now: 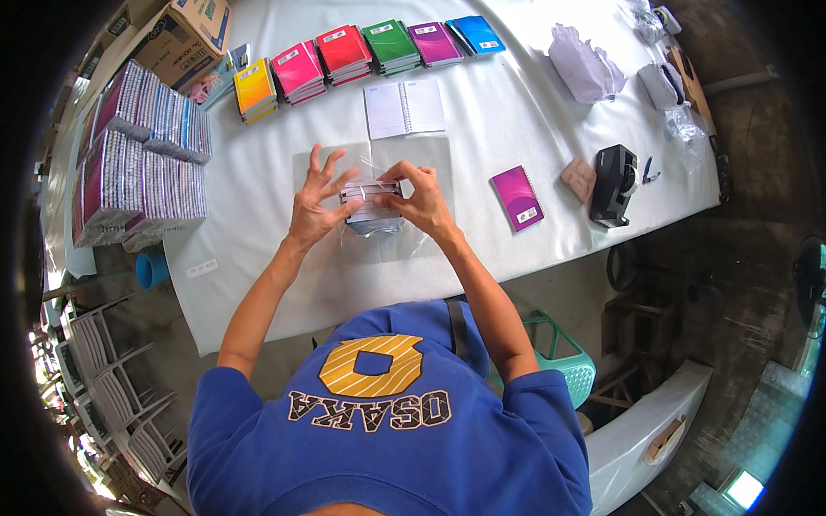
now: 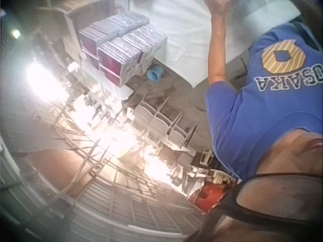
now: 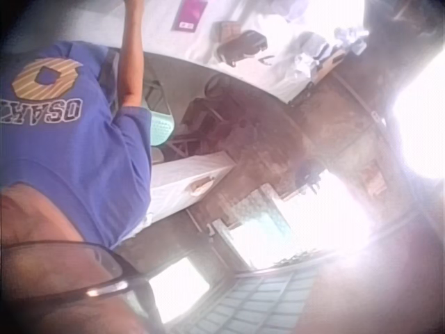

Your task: The person packages stacks of small notebooks into clear plastic bags by hand, secures the bags with tape from a dispenser, and places the finished packages onto a large stack of similar items.

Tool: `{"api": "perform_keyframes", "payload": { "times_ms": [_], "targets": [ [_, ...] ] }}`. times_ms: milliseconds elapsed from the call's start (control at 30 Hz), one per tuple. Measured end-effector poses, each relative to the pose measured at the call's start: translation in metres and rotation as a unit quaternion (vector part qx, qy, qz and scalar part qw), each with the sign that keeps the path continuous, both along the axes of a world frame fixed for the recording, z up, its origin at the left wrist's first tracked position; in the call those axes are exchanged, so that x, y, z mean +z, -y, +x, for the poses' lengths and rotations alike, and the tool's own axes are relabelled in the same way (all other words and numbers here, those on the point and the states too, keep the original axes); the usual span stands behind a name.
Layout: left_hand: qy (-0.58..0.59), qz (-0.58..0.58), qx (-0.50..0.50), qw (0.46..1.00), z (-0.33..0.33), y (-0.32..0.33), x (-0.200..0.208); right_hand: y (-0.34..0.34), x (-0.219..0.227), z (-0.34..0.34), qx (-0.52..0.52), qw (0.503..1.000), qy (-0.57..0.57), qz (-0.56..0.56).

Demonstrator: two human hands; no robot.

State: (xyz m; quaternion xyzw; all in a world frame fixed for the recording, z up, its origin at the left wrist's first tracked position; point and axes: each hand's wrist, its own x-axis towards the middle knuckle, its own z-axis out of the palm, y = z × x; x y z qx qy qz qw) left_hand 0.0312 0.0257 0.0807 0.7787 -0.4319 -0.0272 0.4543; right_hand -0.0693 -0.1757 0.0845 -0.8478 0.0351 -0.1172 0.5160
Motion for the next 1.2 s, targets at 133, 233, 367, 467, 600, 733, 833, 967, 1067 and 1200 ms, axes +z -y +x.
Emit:
{"api": "perform_keyframes", "payload": {
  "times_ms": [133, 233, 367, 467, 600, 733, 833, 967, 1067, 1200],
  "targets": [
    [-0.221, -0.048, -0.015, 0.974, 0.01, 0.004, -0.004, -0.001, 0.01, 0.008, -0.022, 0.986, -0.031, 0.164],
    [-0.428, 0.01, -0.095, 0.899, 0.029, 0.009, -0.002, 0.006, 0.012, 0.012, 0.014, 0.969, -0.151, 0.194],
    [-0.527, 0.099, -0.178, 0.825, 0.049, 0.003, -0.006, -0.003, 0.011, 0.011, 0.018, 0.935, -0.152, 0.321],
    [-0.498, 0.043, -0.207, 0.841, 0.041, 0.009, 0.006, -0.006, 0.012, 0.008, 0.013, 0.948, -0.113, 0.296],
    [-0.342, 0.067, -0.233, 0.908, 0.039, 0.004, 0.01, -0.012, 0.012, 0.009, 0.03, 0.973, -0.052, 0.221],
    [0.017, 0.25, -0.193, 0.949, 0.022, -0.001, 0.047, -0.009, 0.001, 0.012, 0.03, 0.986, 0.015, 0.164],
    [0.112, 0.272, -0.186, 0.938, 0.004, -0.005, 0.057, -0.01, 0.008, 0.01, 0.043, 0.996, 0.019, 0.073],
    [0.209, 0.282, -0.128, 0.928, -0.004, -0.011, 0.051, 0.0, 0.026, 0.003, 0.119, 0.964, -0.01, -0.238],
    [0.244, 0.267, -0.12, 0.924, -0.014, -0.011, 0.045, -0.005, 0.047, -0.026, 0.138, 0.93, -0.022, -0.34],
    [0.275, 0.276, -0.129, 0.912, -0.023, -0.006, 0.036, -0.021, 0.023, -0.052, 0.064, 0.872, 0.078, -0.479]
  ]
}}
